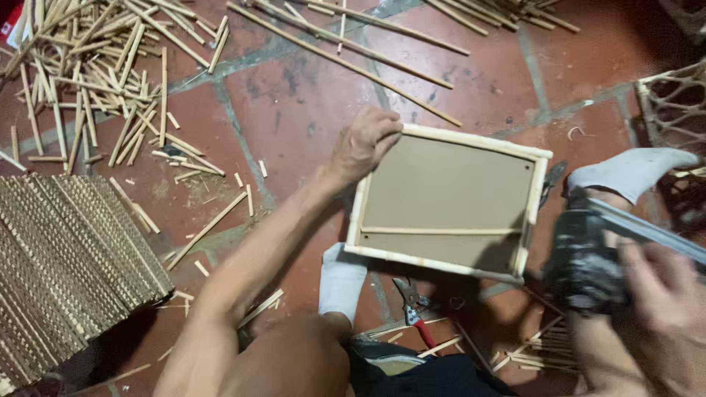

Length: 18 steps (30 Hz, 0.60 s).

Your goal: The person assembles a rectangular bamboo frame by attaching thin bamboo sticks to a cardboard base. They use a pneumatic nail gun to secure the sticks, trim excess length with pliers, and flip the frame to continue attaching sticks around the perimeter.

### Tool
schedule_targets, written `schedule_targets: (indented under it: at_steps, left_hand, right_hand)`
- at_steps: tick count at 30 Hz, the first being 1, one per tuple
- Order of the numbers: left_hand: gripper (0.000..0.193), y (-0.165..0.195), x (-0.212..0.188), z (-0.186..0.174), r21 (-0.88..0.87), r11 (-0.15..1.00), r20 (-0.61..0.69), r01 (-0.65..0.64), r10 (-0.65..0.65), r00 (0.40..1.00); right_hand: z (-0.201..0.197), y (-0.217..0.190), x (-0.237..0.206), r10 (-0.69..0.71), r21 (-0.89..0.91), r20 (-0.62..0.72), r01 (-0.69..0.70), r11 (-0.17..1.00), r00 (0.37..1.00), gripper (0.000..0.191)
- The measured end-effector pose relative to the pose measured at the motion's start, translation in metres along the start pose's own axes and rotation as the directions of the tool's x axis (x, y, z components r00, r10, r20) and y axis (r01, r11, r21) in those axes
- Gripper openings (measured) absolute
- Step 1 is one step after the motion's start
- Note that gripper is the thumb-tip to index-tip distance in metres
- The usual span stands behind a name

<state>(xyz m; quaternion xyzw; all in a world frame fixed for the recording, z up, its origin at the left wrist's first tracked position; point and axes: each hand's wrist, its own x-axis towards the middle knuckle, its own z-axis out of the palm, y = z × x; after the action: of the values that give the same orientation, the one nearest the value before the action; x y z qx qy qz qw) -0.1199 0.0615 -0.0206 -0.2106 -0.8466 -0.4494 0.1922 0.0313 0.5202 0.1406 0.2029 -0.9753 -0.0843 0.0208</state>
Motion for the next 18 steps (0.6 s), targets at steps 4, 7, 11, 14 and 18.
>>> schedule_targets:
  at_steps: [4, 7, 11, 14, 18]
  left_hand:
    - [0.012, 0.004, -0.008, -0.002, -0.043, 0.998, -0.024, 0.041, -0.042, 0.999]
    - [0.011, -0.001, -0.006, -0.003, -0.089, 0.994, -0.05, 0.063, -0.067, 0.996]
    - [0.012, -0.003, -0.004, -0.002, -0.141, 0.985, -0.101, 0.097, -0.112, 0.989]
    - [0.008, -0.002, -0.001, -0.004, -0.131, 0.96, -0.023, 0.248, -0.253, 0.967]
    - [0.024, 0.002, 0.006, -0.009, -0.006, 0.991, 0.106, 0.137, -0.135, 0.985]
  right_hand:
    - [-0.006, -0.074, 0.064, -0.179, -0.21, -0.028, 0.169, 0.963, 0.984, 0.048]
    - [-0.005, -0.116, 0.097, -0.208, -0.022, -0.102, 0.207, 0.978, 0.973, 0.046]
    - [0.0, -0.152, 0.131, -0.237, 0.108, -0.136, 0.253, 0.962, 0.962, 0.045]
    - [0.003, -0.163, 0.149, -0.257, 0.082, -0.129, 0.268, 0.96, 0.958, 0.042]
    - [0.007, -0.169, 0.154, -0.229, 0.095, -0.157, 0.246, 0.965, 0.961, 0.042]
